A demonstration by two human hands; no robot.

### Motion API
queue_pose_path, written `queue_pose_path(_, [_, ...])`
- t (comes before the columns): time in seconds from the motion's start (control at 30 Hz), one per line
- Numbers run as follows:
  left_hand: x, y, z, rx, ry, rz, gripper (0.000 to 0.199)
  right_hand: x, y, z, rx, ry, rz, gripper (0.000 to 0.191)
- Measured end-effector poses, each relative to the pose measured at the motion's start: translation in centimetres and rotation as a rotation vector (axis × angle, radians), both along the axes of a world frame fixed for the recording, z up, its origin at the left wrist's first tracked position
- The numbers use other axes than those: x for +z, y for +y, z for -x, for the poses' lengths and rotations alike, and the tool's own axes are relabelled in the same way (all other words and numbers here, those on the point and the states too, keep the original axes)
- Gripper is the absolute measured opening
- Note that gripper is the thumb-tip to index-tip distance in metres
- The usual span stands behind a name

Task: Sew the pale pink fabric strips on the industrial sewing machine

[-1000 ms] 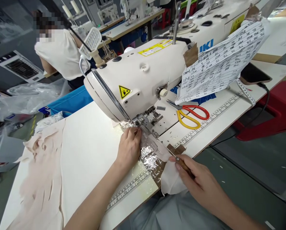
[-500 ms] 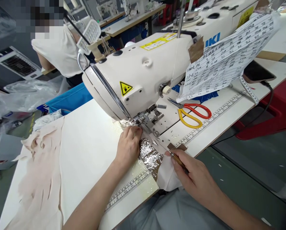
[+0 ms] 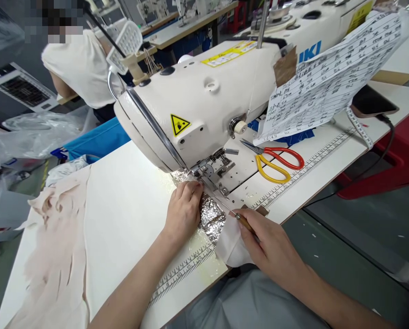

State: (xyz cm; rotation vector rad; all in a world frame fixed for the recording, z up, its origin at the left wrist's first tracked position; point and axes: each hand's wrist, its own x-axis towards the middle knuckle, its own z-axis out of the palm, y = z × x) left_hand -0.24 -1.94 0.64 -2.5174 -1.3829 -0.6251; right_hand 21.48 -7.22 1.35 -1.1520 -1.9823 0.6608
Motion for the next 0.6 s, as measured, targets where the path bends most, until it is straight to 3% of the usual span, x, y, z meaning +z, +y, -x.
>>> queue_pose_path(0.27, [0.4, -0.3, -0.1, -0.122, -0.118, 0.010, 0.031, -0.3, 1.0, 0.7, 0.009, -0.008, -0.019, 0.023])
queue_pose_path(0.6, [0.1, -0.3, -0.4, 0.020, 0.026, 0.000, 0.031, -0.7, 1.8, 1.3, -0.003, -0.034, -0.077, 0.021])
